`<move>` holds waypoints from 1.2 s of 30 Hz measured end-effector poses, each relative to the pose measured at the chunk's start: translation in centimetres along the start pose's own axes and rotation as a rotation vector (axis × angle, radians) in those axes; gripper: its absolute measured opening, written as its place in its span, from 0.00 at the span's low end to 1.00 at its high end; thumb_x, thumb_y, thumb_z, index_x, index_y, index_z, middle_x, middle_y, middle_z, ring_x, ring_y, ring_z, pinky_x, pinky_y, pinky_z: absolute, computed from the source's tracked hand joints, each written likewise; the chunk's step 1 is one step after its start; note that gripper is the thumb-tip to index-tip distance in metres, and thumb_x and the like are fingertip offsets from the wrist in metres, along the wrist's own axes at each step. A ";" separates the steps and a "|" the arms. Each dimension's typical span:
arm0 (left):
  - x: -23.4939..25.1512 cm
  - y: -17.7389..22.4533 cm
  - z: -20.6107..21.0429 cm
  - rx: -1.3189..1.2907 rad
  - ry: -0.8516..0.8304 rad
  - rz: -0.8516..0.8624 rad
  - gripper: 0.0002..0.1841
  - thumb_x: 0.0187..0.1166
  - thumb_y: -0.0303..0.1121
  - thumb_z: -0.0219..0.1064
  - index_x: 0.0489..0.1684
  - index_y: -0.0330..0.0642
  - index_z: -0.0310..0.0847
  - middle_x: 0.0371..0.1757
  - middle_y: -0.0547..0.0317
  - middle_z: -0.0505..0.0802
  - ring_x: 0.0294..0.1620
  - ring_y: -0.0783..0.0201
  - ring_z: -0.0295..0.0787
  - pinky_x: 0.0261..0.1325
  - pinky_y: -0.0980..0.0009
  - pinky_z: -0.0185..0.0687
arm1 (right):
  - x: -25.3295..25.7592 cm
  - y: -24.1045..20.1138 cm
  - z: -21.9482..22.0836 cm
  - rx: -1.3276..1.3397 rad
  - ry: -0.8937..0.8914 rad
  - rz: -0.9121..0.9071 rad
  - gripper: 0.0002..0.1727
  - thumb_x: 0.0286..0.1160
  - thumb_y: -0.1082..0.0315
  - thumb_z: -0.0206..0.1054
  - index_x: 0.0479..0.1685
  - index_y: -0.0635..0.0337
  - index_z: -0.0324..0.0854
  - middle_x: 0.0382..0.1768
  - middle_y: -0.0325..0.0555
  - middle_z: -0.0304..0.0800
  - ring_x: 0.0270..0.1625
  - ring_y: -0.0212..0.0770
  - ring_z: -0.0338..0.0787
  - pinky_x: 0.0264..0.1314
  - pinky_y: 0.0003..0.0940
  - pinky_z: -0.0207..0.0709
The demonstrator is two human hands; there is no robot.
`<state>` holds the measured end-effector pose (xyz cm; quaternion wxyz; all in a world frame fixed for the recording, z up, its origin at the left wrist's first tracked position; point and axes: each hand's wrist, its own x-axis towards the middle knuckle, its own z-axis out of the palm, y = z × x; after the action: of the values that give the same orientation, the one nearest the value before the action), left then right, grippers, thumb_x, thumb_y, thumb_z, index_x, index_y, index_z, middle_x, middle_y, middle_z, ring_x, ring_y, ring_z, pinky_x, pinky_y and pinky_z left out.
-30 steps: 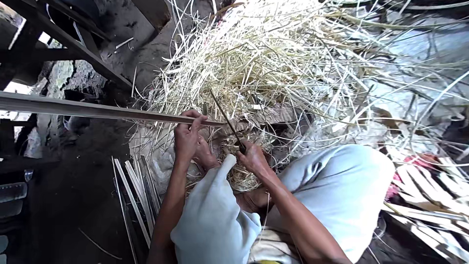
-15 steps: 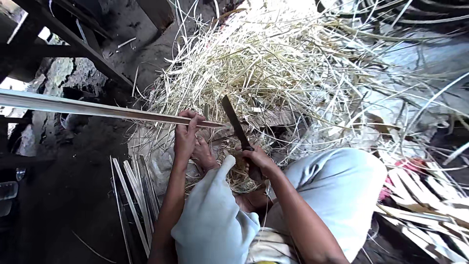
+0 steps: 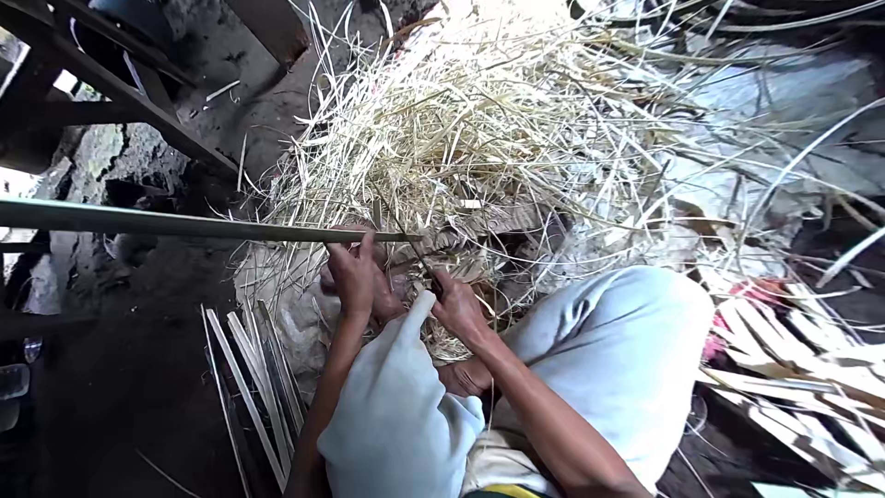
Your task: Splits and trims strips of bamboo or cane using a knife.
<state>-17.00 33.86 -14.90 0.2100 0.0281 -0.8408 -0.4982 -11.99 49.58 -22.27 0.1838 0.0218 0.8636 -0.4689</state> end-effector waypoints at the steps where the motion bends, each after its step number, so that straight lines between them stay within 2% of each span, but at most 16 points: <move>1: -0.1 0.0 -0.3 -0.022 -0.043 0.009 0.22 0.81 0.22 0.67 0.67 0.23 0.61 0.53 0.44 0.89 0.53 0.65 0.91 0.61 0.69 0.86 | 0.3 0.4 0.0 0.019 -0.021 0.016 0.19 0.77 0.70 0.68 0.65 0.64 0.82 0.36 0.65 0.90 0.42 0.67 0.91 0.46 0.68 0.79; 4: 1.2 -1.4 -0.1 -0.079 -0.033 0.059 0.20 0.79 0.21 0.68 0.61 0.25 0.61 0.45 0.52 0.92 0.46 0.74 0.91 0.56 0.75 0.86 | 1.6 2.3 -0.4 0.061 -0.084 0.136 0.16 0.80 0.69 0.66 0.63 0.64 0.82 0.39 0.66 0.89 0.42 0.64 0.89 0.48 0.64 0.79; 6: 1.7 -1.2 0.1 -0.069 -0.043 0.046 0.21 0.79 0.21 0.68 0.63 0.24 0.61 0.45 0.52 0.92 0.46 0.74 0.91 0.57 0.77 0.86 | 1.7 2.3 -1.0 0.042 -0.090 0.159 0.16 0.80 0.69 0.66 0.62 0.64 0.82 0.38 0.65 0.88 0.41 0.64 0.89 0.48 0.64 0.79; 10: 2.0 -1.1 0.4 -0.060 -0.011 0.051 0.24 0.80 0.22 0.68 0.67 0.21 0.60 0.46 0.49 0.91 0.45 0.72 0.92 0.57 0.75 0.87 | 0.9 0.8 -1.0 0.013 -0.029 0.040 0.17 0.79 0.69 0.67 0.64 0.62 0.84 0.35 0.62 0.90 0.38 0.63 0.90 0.43 0.65 0.79; 14: 1.3 -1.6 0.2 -0.100 0.035 0.049 0.23 0.79 0.21 0.68 0.66 0.22 0.60 0.47 0.47 0.91 0.45 0.70 0.92 0.55 0.74 0.88 | 1.1 1.2 -0.2 0.037 -0.044 0.075 0.16 0.79 0.71 0.66 0.64 0.62 0.83 0.36 0.63 0.89 0.39 0.63 0.89 0.44 0.65 0.78; 17: -0.7 -0.3 -1.4 -0.003 -0.080 0.032 0.25 0.86 0.26 0.63 0.75 0.28 0.57 0.60 0.43 0.86 0.55 0.65 0.88 0.61 0.71 0.84 | 0.9 1.0 -0.4 -0.030 -0.066 0.115 0.18 0.80 0.69 0.65 0.67 0.61 0.82 0.39 0.65 0.90 0.43 0.66 0.90 0.47 0.68 0.78; 20: -1.3 -0.2 -1.3 0.032 -0.061 0.032 0.25 0.86 0.26 0.64 0.76 0.29 0.57 0.58 0.43 0.87 0.53 0.65 0.89 0.59 0.71 0.84 | 0.5 -0.3 -0.8 -0.087 -0.027 0.088 0.20 0.80 0.69 0.66 0.70 0.61 0.82 0.40 0.66 0.91 0.45 0.68 0.91 0.49 0.69 0.78; 23: -1.6 -0.3 -1.4 0.047 -0.059 0.033 0.24 0.86 0.26 0.64 0.75 0.28 0.57 0.57 0.42 0.88 0.53 0.63 0.89 0.59 0.70 0.84 | 0.7 0.1 -0.4 -0.091 -0.006 0.064 0.19 0.78 0.68 0.69 0.68 0.59 0.83 0.39 0.66 0.91 0.43 0.69 0.91 0.45 0.71 0.77; 28: -1.3 0.3 -1.8 0.028 -0.063 -0.046 0.25 0.85 0.27 0.65 0.75 0.31 0.59 0.56 0.41 0.88 0.49 0.61 0.90 0.54 0.67 0.86 | 2.8 2.5 -1.2 -0.107 -0.062 0.157 0.17 0.80 0.69 0.66 0.65 0.62 0.84 0.47 0.69 0.90 0.52 0.70 0.89 0.55 0.72 0.76; 30: -1.3 0.6 -1.9 0.025 -0.037 -0.102 0.26 0.84 0.26 0.67 0.76 0.32 0.59 0.55 0.41 0.88 0.48 0.60 0.89 0.54 0.66 0.86 | 3.2 3.0 -1.2 -0.055 -0.083 0.149 0.18 0.80 0.68 0.65 0.66 0.62 0.83 0.48 0.66 0.90 0.49 0.63 0.90 0.55 0.66 0.78; 33: -0.5 0.1 -1.8 0.033 -0.014 -0.212 0.29 0.83 0.28 0.68 0.80 0.32 0.58 0.54 0.40 0.89 0.46 0.56 0.91 0.51 0.60 0.88 | 3.4 3.4 -0.5 0.051 -0.084 0.099 0.19 0.81 0.68 0.64 0.67 0.66 0.81 0.45 0.64 0.89 0.37 0.56 0.88 0.47 0.57 0.81; 36: 0.4 0.3 -1.6 0.005 -0.011 -0.364 0.31 0.83 0.31 0.69 0.80 0.26 0.59 0.56 0.38 0.90 0.53 0.53 0.91 0.62 0.56 0.86 | 2.9 3.0 -0.4 0.138 -0.072 0.076 0.18 0.81 0.67 0.65 0.64 0.69 0.81 0.39 0.62 0.87 0.33 0.53 0.86 0.42 0.56 0.81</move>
<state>-16.72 32.57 -13.88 0.1115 0.1777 -0.8242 -0.5260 -14.17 51.17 -25.48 0.2305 0.0500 0.8207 -0.5205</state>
